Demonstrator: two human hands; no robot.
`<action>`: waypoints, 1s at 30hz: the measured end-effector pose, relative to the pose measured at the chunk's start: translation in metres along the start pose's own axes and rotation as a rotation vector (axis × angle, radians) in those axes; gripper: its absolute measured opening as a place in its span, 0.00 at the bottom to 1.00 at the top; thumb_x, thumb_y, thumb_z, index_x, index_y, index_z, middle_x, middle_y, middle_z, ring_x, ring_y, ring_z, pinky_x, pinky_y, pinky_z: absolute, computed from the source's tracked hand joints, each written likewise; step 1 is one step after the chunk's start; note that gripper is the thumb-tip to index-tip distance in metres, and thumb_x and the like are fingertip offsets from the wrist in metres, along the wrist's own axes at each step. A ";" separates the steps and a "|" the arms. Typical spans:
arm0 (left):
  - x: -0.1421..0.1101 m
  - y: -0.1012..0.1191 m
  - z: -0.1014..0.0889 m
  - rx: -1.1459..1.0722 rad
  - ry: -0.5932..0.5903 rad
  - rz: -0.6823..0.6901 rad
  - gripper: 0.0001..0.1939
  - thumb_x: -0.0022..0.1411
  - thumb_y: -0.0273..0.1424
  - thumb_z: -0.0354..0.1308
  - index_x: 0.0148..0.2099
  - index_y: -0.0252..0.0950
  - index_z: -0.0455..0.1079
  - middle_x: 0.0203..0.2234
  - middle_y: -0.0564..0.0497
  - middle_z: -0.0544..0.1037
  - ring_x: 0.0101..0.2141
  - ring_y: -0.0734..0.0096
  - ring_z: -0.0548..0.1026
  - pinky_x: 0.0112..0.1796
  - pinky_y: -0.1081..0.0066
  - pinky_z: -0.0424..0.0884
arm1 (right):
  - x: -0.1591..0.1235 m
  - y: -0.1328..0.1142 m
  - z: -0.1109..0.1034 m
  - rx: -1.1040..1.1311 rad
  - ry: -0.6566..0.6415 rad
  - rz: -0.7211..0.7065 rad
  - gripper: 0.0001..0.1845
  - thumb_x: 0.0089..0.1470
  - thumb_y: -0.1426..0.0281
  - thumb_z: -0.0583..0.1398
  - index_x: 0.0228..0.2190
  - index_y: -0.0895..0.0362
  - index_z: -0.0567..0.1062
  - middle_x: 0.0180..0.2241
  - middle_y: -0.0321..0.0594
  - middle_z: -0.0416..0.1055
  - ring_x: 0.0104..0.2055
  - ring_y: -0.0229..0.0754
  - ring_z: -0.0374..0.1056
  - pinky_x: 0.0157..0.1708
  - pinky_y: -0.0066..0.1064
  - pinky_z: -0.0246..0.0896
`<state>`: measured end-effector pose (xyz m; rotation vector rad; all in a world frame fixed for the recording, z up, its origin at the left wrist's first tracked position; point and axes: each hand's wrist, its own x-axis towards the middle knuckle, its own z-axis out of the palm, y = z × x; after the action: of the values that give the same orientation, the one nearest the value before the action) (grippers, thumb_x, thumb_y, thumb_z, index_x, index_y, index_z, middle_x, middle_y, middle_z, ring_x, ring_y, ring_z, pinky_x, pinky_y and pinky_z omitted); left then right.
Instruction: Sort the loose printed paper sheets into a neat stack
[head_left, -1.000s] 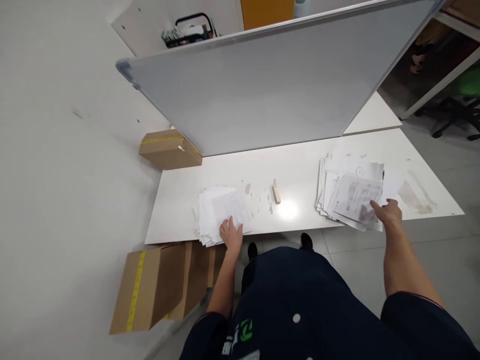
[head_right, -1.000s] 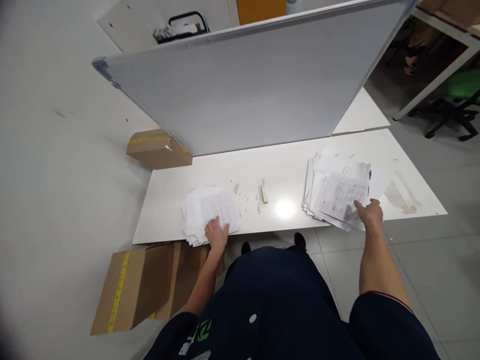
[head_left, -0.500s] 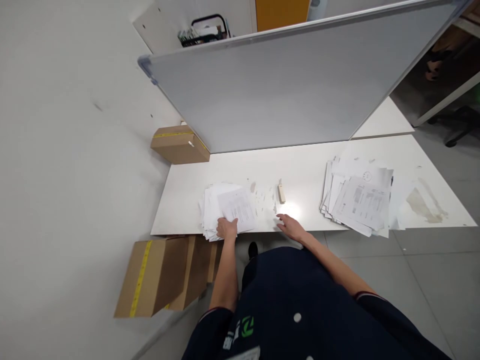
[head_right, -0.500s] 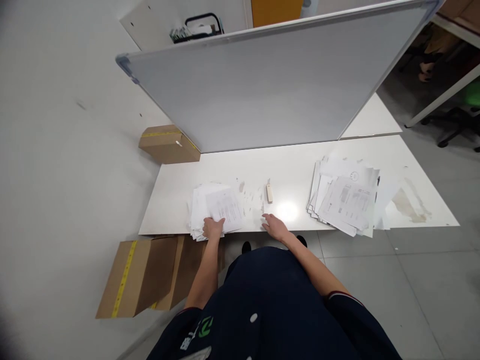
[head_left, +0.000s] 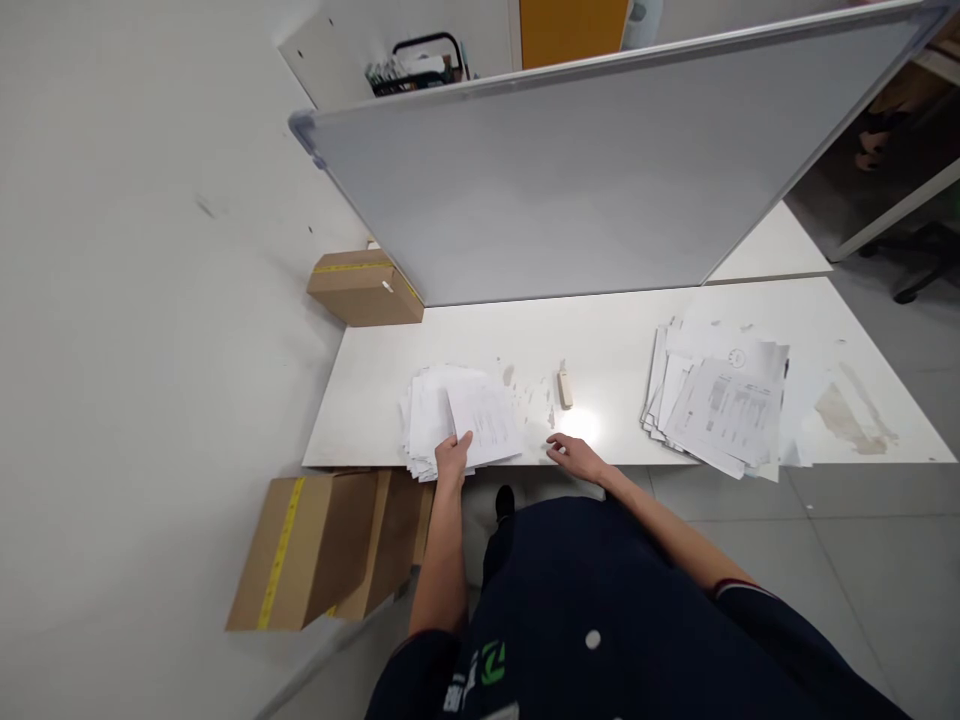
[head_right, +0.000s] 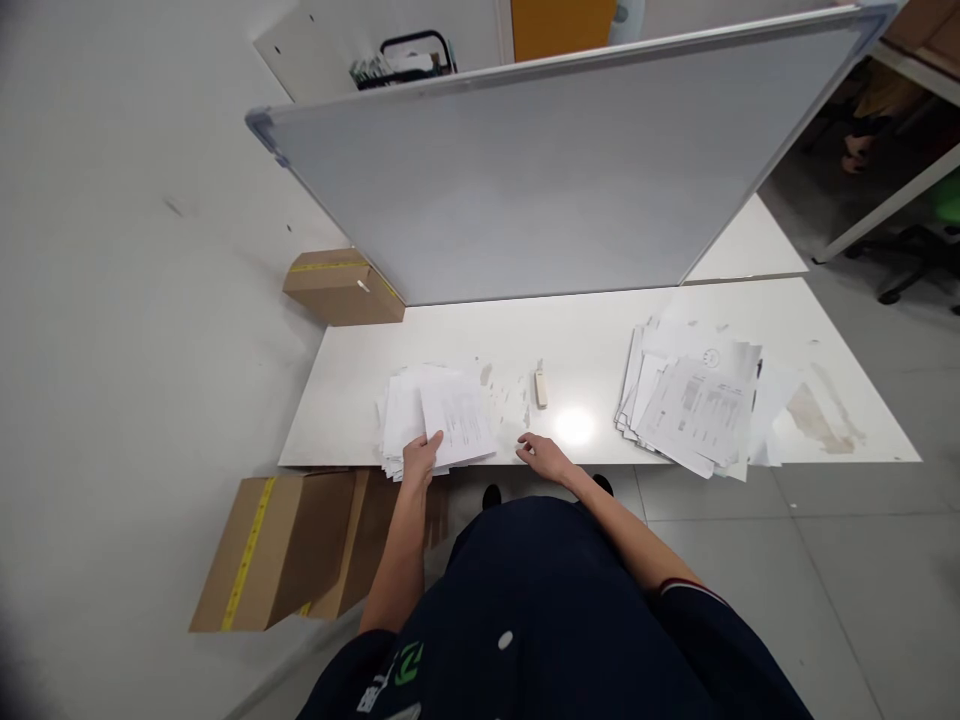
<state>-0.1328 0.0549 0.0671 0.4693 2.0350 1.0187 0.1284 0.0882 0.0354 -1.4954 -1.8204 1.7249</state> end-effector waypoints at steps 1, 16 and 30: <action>-0.004 0.003 0.001 -0.059 -0.028 -0.011 0.15 0.43 0.38 0.61 0.28 0.29 0.70 0.19 0.49 0.73 0.26 0.67 0.73 0.27 0.70 0.68 | 0.002 -0.003 0.001 0.061 0.005 0.028 0.16 0.51 0.60 0.55 0.40 0.54 0.69 0.36 0.42 0.70 0.32 0.40 0.67 0.34 0.32 0.61; -0.057 0.009 0.029 -0.228 -0.354 0.029 0.18 0.35 0.40 0.68 0.23 0.30 0.69 0.16 0.54 0.70 0.20 0.75 0.68 0.21 0.75 0.63 | 0.017 -0.020 -0.003 0.635 0.187 0.164 0.22 0.38 0.53 0.62 0.20 0.55 0.60 0.18 0.34 0.62 0.20 0.34 0.59 0.21 0.27 0.58; -0.054 0.010 0.030 -0.340 -0.426 0.028 0.20 0.40 0.43 0.64 0.28 0.31 0.70 0.20 0.52 0.72 0.22 0.77 0.67 0.27 0.74 0.65 | 0.005 -0.021 -0.023 0.516 0.201 -0.011 0.20 0.42 0.53 0.60 0.17 0.56 0.62 0.14 0.29 0.56 0.17 0.31 0.50 0.17 0.25 0.45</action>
<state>-0.0764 0.0427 0.0906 0.4858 1.4510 1.1441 0.1325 0.1102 0.0575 -1.3701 -1.1634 1.7821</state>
